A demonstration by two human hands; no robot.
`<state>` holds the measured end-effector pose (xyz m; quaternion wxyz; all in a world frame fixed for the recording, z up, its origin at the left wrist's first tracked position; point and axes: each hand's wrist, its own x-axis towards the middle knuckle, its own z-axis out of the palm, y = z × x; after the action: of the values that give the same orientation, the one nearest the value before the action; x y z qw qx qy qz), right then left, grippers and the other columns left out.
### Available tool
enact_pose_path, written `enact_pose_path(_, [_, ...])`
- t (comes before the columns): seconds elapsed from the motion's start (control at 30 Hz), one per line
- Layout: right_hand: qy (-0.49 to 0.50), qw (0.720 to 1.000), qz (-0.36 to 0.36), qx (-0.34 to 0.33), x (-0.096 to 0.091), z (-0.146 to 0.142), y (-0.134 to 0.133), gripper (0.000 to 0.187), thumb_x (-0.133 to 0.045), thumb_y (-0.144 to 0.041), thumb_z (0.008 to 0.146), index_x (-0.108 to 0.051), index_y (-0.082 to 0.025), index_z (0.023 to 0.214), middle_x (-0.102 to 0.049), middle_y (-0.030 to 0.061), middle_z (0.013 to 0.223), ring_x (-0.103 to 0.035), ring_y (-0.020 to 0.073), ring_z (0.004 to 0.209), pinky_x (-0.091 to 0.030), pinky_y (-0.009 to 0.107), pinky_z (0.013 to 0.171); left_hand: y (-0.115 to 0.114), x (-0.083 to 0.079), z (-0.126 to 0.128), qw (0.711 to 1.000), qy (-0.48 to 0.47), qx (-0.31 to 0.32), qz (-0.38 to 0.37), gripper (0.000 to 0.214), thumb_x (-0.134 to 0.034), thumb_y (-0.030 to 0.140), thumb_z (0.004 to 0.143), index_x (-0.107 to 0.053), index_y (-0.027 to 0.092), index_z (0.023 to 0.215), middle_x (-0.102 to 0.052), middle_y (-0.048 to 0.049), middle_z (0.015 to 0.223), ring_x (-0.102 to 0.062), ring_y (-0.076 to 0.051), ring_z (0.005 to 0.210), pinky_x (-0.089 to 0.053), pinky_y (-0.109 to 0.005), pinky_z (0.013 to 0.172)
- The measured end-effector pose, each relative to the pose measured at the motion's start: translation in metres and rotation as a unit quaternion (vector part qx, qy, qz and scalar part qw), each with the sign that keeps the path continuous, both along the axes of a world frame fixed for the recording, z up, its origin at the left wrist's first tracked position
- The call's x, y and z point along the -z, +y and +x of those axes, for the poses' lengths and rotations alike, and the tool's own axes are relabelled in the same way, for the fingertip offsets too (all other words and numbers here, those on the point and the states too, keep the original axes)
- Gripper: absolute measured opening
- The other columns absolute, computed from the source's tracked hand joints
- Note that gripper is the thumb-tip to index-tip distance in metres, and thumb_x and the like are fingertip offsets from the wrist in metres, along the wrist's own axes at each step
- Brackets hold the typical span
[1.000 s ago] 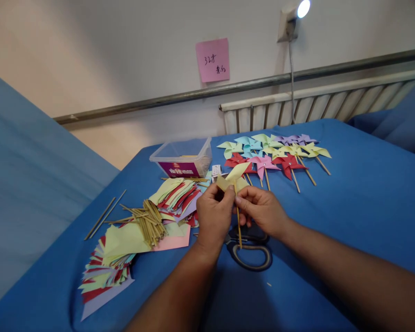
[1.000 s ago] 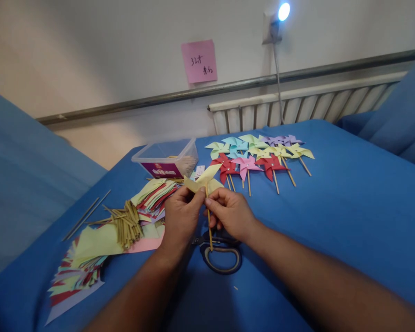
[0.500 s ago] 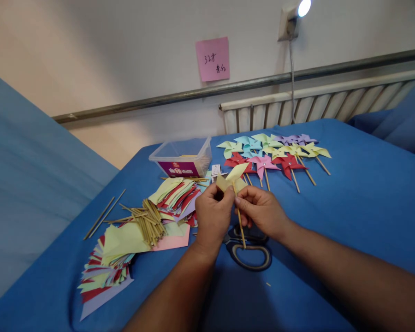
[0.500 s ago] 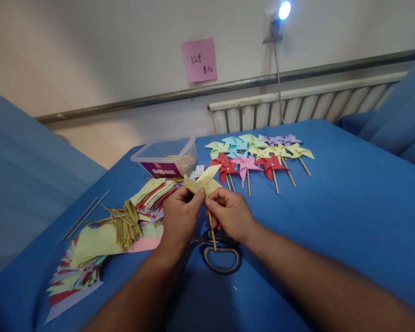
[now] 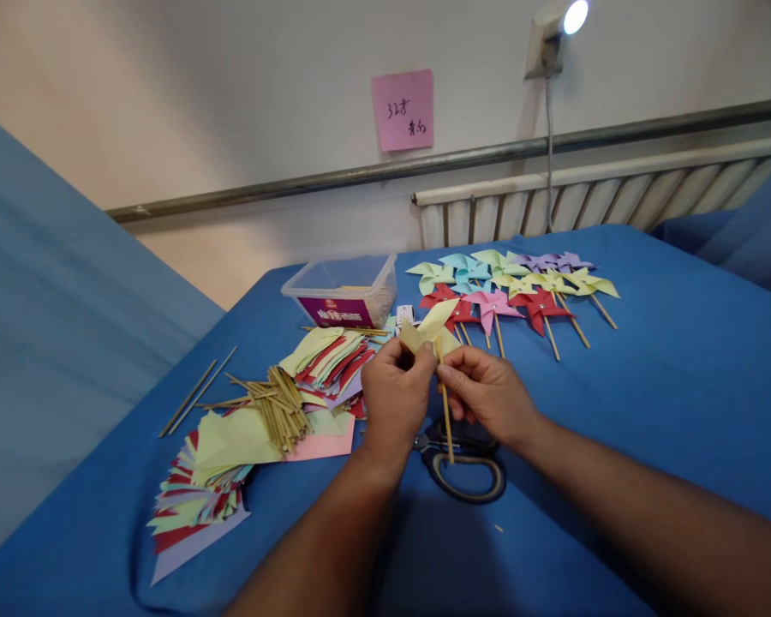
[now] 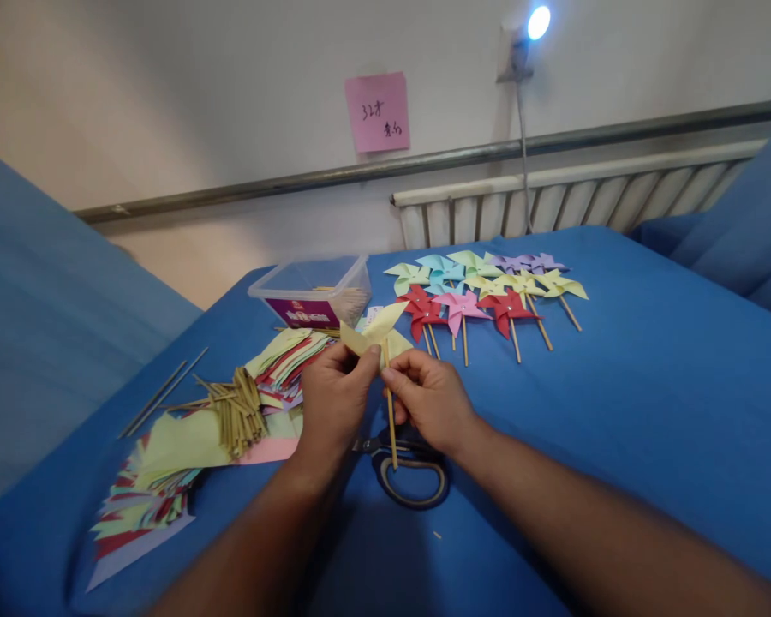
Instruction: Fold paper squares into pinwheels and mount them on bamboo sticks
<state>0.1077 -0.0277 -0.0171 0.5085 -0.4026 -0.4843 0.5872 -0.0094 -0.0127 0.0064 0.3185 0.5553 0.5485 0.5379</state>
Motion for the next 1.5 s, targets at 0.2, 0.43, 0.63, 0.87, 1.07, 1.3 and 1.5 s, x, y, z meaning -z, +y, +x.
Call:
enact_pose_path(0.2, [0.001,1.0,-0.007,-0.018,0.003,0.0,0.0,0.031,-0.063,-0.05,0.079,-0.056,-0.019,0.076,-0.057,-0.006,0.044,-0.045,0.0069,0.033,-0.033,0.018,0.034,-0.004,0.001,0.001,1.0,-0.003,0.024,-0.009,0.019,-0.063,0.034,0.077,-0.062,0.017,0.07,-0.06,0.0018,0.058,-0.05,-0.01,0.047,-0.037,-0.022,0.048])
enact_pose_path(0.43, [0.031,0.999,-0.015,-0.033,0.01,-0.003,0.0,0.031,-0.062,-0.05,0.081,-0.058,-0.019,0.084,-0.061,-0.0049,0.049,-0.056,0.0104,0.04,-0.046,0.021,0.041,-0.003,0.0,0.001,0.999,0.033,-0.001,0.0,0.02,-0.062,0.033,0.077,-0.059,0.017,0.065,-0.056,0.0027,0.056,-0.048,-0.01,0.05,-0.036,-0.022,0.05])
enact_pose_path(0.63, [0.04,0.999,-0.023,-0.023,0.013,-0.004,0.002,0.033,-0.064,-0.051,0.079,-0.057,-0.019,0.085,-0.061,-0.0049,0.048,-0.057,0.011,0.039,-0.047,0.021,0.041,-0.006,-0.002,0.002,0.998,0.06,-0.008,0.005,0.016,-0.061,0.03,0.077,-0.062,0.017,0.068,-0.061,0.0019,0.062,-0.052,-0.011,0.056,-0.039,-0.023,0.056])
enact_pose_path(0.87, [0.037,0.999,-0.015,-0.013,0.013,-0.005,0.003,0.034,-0.066,-0.052,0.077,-0.058,-0.019,0.082,-0.062,-0.0045,0.05,-0.058,0.0108,0.04,-0.048,0.021,0.041,-0.007,-0.004,0.004,0.998,0.055,-0.012,0.014,0.014,-0.063,0.029,0.075,-0.063,0.017,0.067,-0.064,0.0012,0.062,-0.055,-0.013,0.058,-0.04,-0.023,0.057])
enact_pose_path(1.07, [0.042,0.999,-0.009,-0.009,0.013,-0.005,0.003,0.034,-0.067,-0.052,0.076,-0.057,-0.02,0.08,-0.063,-0.0039,0.052,-0.059,0.0107,0.042,-0.047,0.021,0.041,-0.006,-0.002,0.004,0.998,0.053,-0.011,0.012,0.013,-0.063,0.028,0.075,-0.064,0.017,0.067,-0.063,0.0018,0.062,-0.054,-0.012,0.056,-0.039,-0.023,0.055])
enact_pose_path(1.3, [0.041,0.999,-0.011,-0.01,0.014,-0.005,0.004,0.036,-0.066,-0.054,0.075,-0.057,-0.02,0.078,-0.063,-0.0036,0.052,-0.059,0.0113,0.043,-0.047,0.022,0.041,-0.007,-0.002,0.004,0.999,0.051,-0.008,0.018,0.013,-0.063,0.027,0.075,-0.064,0.018,0.066,-0.062,0.0021,0.06,-0.052,-0.012,0.055,-0.038,-0.023,0.055])
enact_pose_path(1.5, [0.046,0.999,-0.013,-0.013,0.014,-0.004,0.004,0.035,-0.067,-0.054,0.075,-0.058,-0.02,0.077,-0.062,-0.0035,0.052,-0.058,0.0105,0.043,-0.047,0.021,0.041,-0.008,-0.003,0.004,0.996,0.081,-0.019,0.025,0.015,-0.062,0.027,0.076,-0.062,0.018,0.064,-0.061,0.0027,0.059,-0.05,-0.011,0.053,-0.037,-0.023,0.054])
